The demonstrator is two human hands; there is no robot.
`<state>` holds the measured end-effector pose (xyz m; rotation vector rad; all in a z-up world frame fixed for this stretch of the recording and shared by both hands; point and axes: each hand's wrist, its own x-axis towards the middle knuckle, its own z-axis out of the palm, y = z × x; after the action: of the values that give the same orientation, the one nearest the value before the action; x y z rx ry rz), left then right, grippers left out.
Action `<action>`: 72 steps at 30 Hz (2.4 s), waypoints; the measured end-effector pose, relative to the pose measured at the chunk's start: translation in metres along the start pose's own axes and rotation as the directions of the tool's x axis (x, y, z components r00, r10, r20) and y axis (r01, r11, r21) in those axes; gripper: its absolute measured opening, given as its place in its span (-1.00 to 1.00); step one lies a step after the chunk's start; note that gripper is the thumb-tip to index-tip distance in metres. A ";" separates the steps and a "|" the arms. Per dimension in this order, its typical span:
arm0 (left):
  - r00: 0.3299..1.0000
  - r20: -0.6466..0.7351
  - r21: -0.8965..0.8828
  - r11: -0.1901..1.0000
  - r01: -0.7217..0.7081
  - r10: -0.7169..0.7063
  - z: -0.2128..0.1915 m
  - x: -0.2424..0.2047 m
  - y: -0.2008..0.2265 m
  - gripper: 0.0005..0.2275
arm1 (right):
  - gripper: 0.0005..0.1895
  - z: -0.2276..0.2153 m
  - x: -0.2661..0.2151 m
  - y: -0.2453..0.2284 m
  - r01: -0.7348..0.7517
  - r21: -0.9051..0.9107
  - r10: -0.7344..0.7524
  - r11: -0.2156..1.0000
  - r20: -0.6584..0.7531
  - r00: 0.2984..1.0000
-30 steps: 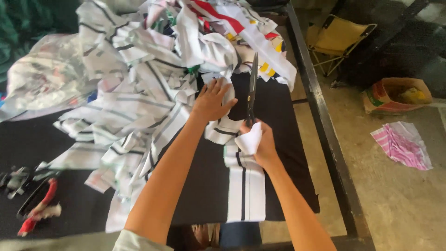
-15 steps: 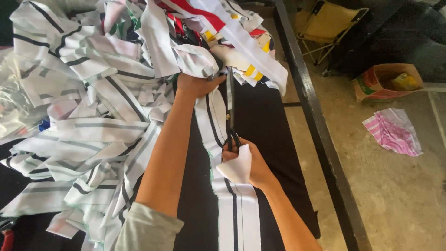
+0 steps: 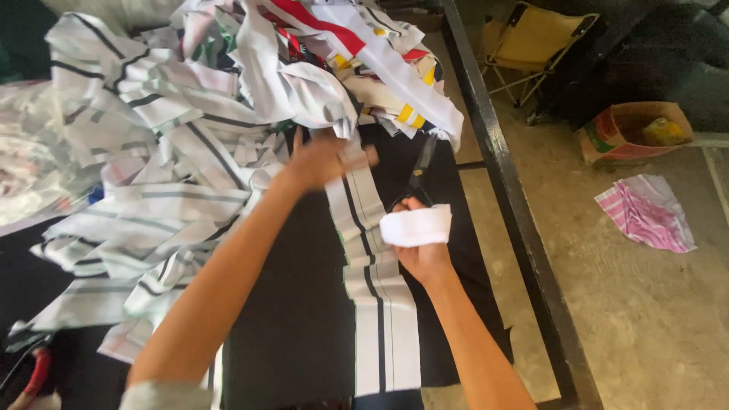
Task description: The person uses scissors to cut a long, striped piece of fabric into smaller sections on a black table. They hold the fabric with one hand while cutting with the other, occasionally adjusting the material to align the cuts.
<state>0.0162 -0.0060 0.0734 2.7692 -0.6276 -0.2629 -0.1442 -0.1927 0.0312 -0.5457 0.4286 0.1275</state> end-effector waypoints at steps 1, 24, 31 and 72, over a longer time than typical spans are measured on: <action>1.000 -0.004 0.001 1.000 0.004 -0.004 0.019 -0.035 0.011 -0.30 | -0.85 -0.003 0.001 -0.002 -0.003 -0.002 0.003 1.000 0.005 1.000; 0.990 0.034 -0.668 0.740 -0.078 0.135 0.079 -0.324 0.087 -0.50 | -0.83 -0.010 0.014 -0.001 0.051 -0.021 -0.052 0.998 -0.047 0.998; 0.974 -0.119 -0.853 0.521 0.000 -0.194 0.000 -0.206 0.050 -0.59 | -0.84 0.007 -0.003 -0.003 0.005 0.008 -0.005 1.000 -0.002 1.000; 0.746 -0.635 -0.262 0.851 -0.455 0.203 0.094 -0.210 0.124 -0.73 | -0.32 0.001 -0.055 -0.036 -0.011 -0.977 -0.162 -0.215 0.025 0.987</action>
<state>-0.2416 -0.0423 0.0475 2.1010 -0.7766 0.4881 -0.1849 -0.2233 0.0727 -2.3402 0.3035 0.3347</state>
